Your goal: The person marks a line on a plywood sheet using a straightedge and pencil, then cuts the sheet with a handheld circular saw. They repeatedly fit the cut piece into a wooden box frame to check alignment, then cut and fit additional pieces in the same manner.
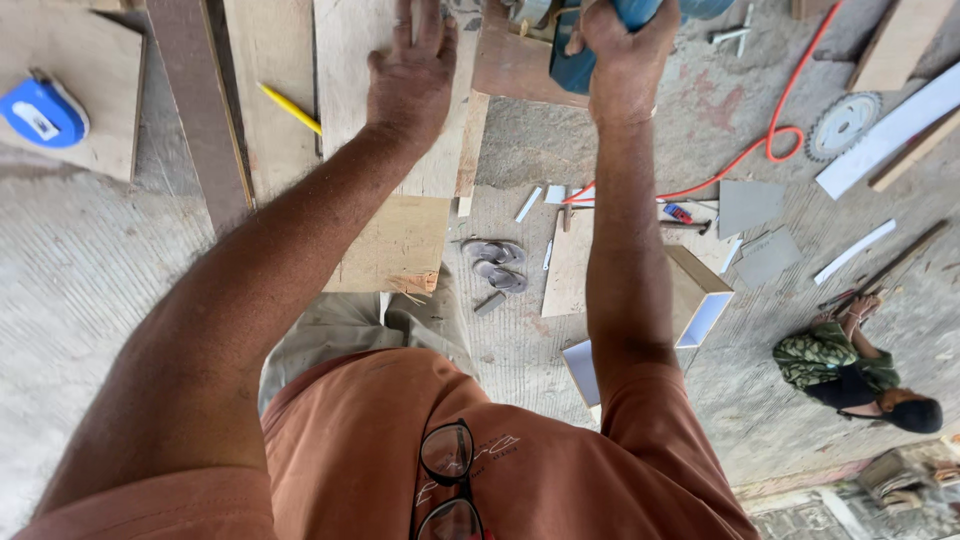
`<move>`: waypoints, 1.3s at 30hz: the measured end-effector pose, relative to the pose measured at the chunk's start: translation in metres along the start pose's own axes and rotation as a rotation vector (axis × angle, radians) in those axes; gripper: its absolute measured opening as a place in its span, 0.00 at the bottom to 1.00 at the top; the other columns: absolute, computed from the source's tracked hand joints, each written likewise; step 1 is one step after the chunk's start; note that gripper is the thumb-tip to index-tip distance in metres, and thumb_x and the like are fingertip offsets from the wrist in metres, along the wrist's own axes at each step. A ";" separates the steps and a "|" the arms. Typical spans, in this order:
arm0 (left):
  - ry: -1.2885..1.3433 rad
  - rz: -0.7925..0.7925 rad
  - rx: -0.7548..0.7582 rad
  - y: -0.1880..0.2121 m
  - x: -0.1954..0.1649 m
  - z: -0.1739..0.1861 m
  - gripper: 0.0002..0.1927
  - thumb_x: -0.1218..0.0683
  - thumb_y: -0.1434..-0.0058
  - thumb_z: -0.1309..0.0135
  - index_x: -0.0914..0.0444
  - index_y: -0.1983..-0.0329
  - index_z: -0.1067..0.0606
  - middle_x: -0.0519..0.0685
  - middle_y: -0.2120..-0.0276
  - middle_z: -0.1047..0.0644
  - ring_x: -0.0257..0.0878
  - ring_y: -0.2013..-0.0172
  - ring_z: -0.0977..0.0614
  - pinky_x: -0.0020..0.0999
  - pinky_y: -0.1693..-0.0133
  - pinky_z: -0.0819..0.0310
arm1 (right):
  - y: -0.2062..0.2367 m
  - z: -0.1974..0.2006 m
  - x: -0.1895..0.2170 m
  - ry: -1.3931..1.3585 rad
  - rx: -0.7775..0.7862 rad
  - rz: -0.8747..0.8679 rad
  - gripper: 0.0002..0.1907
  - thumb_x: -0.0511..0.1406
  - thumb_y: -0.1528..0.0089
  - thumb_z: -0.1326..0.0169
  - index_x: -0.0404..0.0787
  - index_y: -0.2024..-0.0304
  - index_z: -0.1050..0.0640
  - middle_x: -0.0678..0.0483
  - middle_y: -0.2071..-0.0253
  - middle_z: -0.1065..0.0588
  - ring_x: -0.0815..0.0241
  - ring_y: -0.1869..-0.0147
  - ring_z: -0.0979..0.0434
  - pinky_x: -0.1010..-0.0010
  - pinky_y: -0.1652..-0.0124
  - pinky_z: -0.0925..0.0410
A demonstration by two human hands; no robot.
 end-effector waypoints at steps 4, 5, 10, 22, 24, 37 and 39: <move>-0.083 0.011 -0.030 -0.003 0.001 0.004 0.45 0.68 0.44 0.42 0.58 0.23 0.39 0.64 0.23 0.62 0.67 0.28 0.54 0.37 0.65 0.17 | 0.038 0.011 0.031 -0.156 -0.177 -0.099 0.19 0.25 0.37 0.44 0.33 0.43 0.26 0.50 0.66 0.26 0.57 0.72 0.26 0.62 0.69 0.29; -0.054 0.002 -0.019 -0.003 0.002 0.004 0.44 0.68 0.44 0.42 0.60 0.23 0.39 0.66 0.24 0.62 0.68 0.28 0.54 0.38 0.65 0.17 | 0.053 0.018 0.043 -0.196 -0.199 -0.116 0.21 0.26 0.37 0.45 0.34 0.41 0.26 0.50 0.67 0.27 0.58 0.73 0.27 0.63 0.69 0.29; 0.022 -0.005 -0.010 0.000 0.004 0.005 0.43 0.67 0.45 0.44 0.63 0.23 0.38 0.67 0.24 0.61 0.67 0.27 0.54 0.40 0.60 0.17 | 0.093 0.072 0.073 -0.451 -0.331 -0.204 0.24 0.28 0.40 0.47 0.39 0.39 0.27 0.55 0.68 0.32 0.62 0.72 0.33 0.66 0.70 0.32; 0.178 -0.037 0.047 0.008 0.013 0.031 0.64 0.44 0.65 0.19 0.66 0.25 0.37 0.67 0.25 0.56 0.67 0.27 0.53 0.55 0.52 0.20 | 0.132 0.185 -0.037 -1.271 -0.490 0.372 0.12 0.42 0.39 0.43 0.43 0.58 0.25 0.59 0.65 0.27 0.65 0.60 0.26 0.69 0.54 0.27; 0.178 -0.052 0.035 0.010 0.012 0.031 0.64 0.41 0.63 0.20 0.69 0.25 0.37 0.66 0.27 0.50 0.65 0.28 0.47 0.55 0.52 0.19 | 0.159 0.189 -0.059 -1.235 -1.073 0.064 0.25 0.46 0.50 0.38 0.41 0.55 0.26 0.51 0.60 0.23 0.56 0.55 0.22 0.59 0.52 0.27; 0.276 -0.043 0.131 0.016 0.022 0.001 0.55 0.43 0.52 0.21 0.65 0.25 0.34 0.61 0.36 0.32 0.55 0.36 0.30 0.60 0.49 0.23 | 0.154 0.215 -0.067 -2.054 -0.707 -0.579 0.22 0.31 0.39 0.44 0.27 0.46 0.32 0.39 0.54 0.27 0.47 0.55 0.22 0.65 0.57 0.22; 0.279 -0.062 0.010 0.014 0.019 0.007 0.59 0.44 0.59 0.20 0.64 0.26 0.35 0.63 0.35 0.33 0.57 0.37 0.31 0.61 0.52 0.24 | 0.164 0.215 -0.066 -1.726 -0.747 -0.470 0.23 0.31 0.43 0.41 0.29 0.48 0.31 0.37 0.52 0.26 0.43 0.52 0.21 0.63 0.53 0.21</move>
Point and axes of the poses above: each hand's wrist, its own y-axis away from the middle knuckle, its own z-axis out of the back of the hand, x = y × z, the point moved 2 cm from there along -y, towards the middle knuckle
